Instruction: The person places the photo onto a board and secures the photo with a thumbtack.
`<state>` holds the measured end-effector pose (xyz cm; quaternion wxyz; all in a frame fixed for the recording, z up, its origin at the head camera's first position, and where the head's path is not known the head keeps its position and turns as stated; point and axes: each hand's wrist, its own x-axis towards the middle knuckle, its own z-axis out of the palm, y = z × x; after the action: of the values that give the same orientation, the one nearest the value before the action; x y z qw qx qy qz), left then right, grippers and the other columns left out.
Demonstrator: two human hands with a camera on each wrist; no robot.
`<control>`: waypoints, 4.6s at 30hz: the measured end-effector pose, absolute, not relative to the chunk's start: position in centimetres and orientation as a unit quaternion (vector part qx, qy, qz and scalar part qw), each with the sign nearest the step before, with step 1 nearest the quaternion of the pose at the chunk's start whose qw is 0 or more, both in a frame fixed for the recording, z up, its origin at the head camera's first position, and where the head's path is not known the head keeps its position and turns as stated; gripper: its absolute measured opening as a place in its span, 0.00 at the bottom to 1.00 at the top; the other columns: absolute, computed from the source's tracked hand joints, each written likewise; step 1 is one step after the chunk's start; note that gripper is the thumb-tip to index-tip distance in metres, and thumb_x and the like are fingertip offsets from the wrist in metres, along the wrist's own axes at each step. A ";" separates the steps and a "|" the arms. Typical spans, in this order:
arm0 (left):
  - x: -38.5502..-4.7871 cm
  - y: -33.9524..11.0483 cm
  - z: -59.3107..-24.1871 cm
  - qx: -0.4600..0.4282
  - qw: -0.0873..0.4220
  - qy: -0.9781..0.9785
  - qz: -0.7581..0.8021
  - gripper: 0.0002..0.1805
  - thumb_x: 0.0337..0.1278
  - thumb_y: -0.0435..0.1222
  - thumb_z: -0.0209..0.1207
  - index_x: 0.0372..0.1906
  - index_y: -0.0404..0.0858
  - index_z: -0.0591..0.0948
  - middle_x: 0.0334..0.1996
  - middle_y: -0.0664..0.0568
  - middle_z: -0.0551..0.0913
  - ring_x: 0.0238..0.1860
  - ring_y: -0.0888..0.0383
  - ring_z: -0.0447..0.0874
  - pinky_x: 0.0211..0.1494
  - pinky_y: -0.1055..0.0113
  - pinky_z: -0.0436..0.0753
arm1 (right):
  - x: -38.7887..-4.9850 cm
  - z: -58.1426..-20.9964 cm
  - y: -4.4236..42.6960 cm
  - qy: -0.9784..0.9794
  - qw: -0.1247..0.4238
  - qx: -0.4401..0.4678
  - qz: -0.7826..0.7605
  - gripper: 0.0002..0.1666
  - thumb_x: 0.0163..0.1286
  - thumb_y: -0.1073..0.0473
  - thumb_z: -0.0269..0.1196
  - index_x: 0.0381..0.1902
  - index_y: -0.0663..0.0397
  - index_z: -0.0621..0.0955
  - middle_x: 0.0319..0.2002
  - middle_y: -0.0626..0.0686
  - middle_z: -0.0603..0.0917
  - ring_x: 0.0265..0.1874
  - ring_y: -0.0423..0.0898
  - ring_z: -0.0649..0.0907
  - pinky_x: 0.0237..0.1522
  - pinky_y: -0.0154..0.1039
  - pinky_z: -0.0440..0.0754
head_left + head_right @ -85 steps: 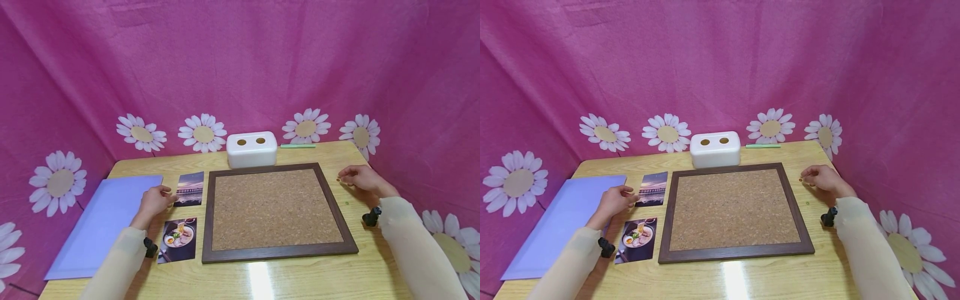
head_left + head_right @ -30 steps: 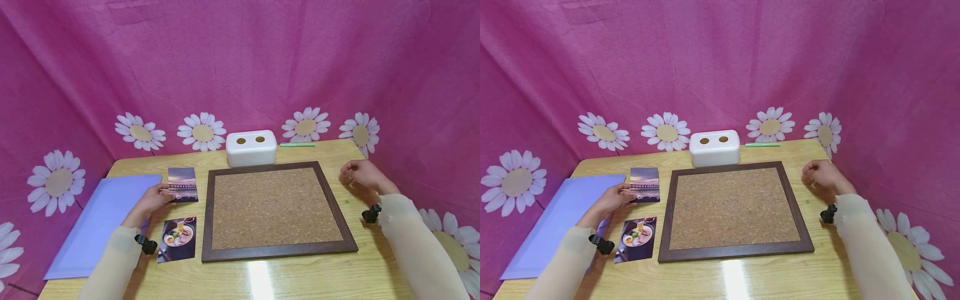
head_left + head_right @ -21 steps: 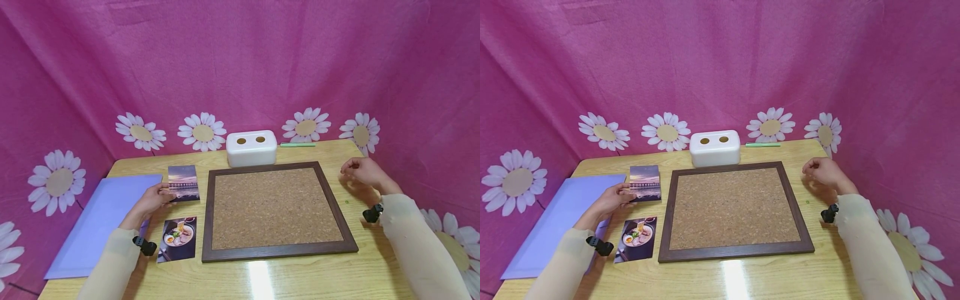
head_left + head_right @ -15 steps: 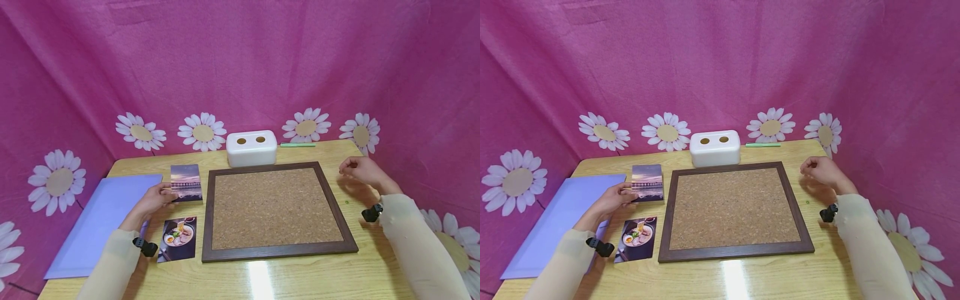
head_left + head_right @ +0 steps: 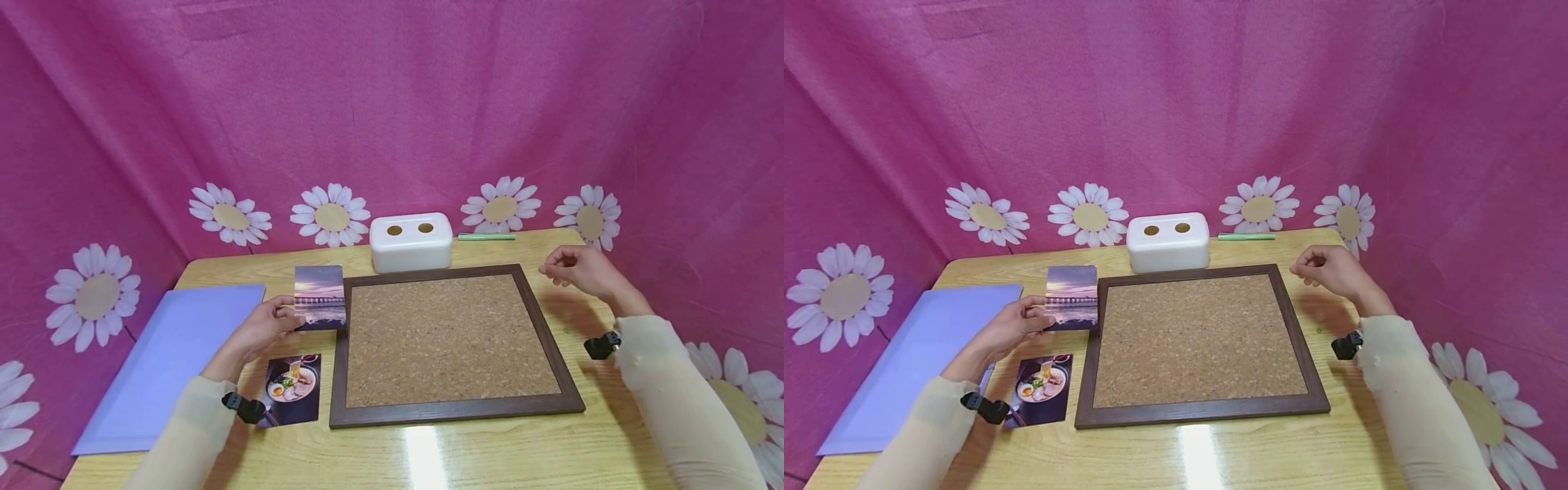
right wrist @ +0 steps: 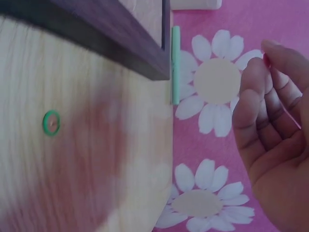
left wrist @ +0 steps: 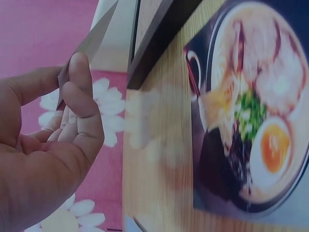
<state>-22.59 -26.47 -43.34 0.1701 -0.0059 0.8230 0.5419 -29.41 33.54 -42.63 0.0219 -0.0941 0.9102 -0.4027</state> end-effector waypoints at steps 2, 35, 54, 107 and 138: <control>-22.5 -26.1 -43.3 -0.003 0.173 0.822 0.542 0.32 0.69 0.35 0.59 0.71 0.30 0.60 0.39 0.51 0.78 0.40 0.55 0.84 0.41 0.61 0.81 | -29.3 -42.4 33.1 0.908 0.024 -0.098 -0.408 0.17 0.69 0.49 0.67 0.39 0.59 0.83 0.26 0.49 0.85 0.25 0.43 0.82 0.28 0.38 0.83; -20.2 -17.7 -45.1 0.022 0.182 0.810 0.557 0.24 0.65 0.30 0.61 0.63 0.32 0.70 0.31 0.52 0.78 0.34 0.56 0.89 0.36 0.66 0.81 | -29.2 -41.2 24.5 0.867 0.118 -0.180 -0.450 0.08 0.71 0.62 0.62 0.43 0.61 0.84 0.40 0.61 0.87 0.37 0.44 0.86 0.44 0.42 0.87; -20.2 -15.1 -46.0 0.032 0.213 0.806 0.551 0.26 0.64 0.32 0.63 0.63 0.30 0.69 0.32 0.51 0.81 0.34 0.55 0.90 0.38 0.64 0.85 | -29.8 -42.8 19.9 0.855 0.145 -0.197 -0.458 0.06 0.69 0.65 0.62 0.41 0.58 0.84 0.37 0.61 0.87 0.34 0.48 0.84 0.36 0.42 0.85; -20.0 -14.2 -46.3 0.091 0.193 0.894 0.393 0.34 0.54 0.31 0.69 0.67 0.30 0.73 0.21 0.53 0.83 0.20 0.62 0.81 0.27 0.67 0.85 | -31.9 -47.1 7.9 0.830 0.265 -0.194 -0.451 0.08 0.70 0.66 0.61 0.38 0.64 0.86 0.31 0.53 0.88 0.27 0.40 0.85 0.34 0.36 0.87; -19.9 -14.3 -46.2 0.079 0.207 0.887 0.406 0.34 0.55 0.30 0.68 0.68 0.30 0.72 0.22 0.52 0.83 0.21 0.62 0.81 0.29 0.66 0.86 | -32.4 -46.7 6.7 0.872 0.261 -0.213 -0.354 0.07 0.70 0.62 0.64 0.36 0.57 0.88 0.23 0.45 0.80 0.23 0.37 0.77 0.27 0.28 0.74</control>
<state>-19.93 -14.31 -46.15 0.2070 0.0790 0.8868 0.4056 -32.41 6.65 -46.66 0.2610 -0.2129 0.8724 -0.3542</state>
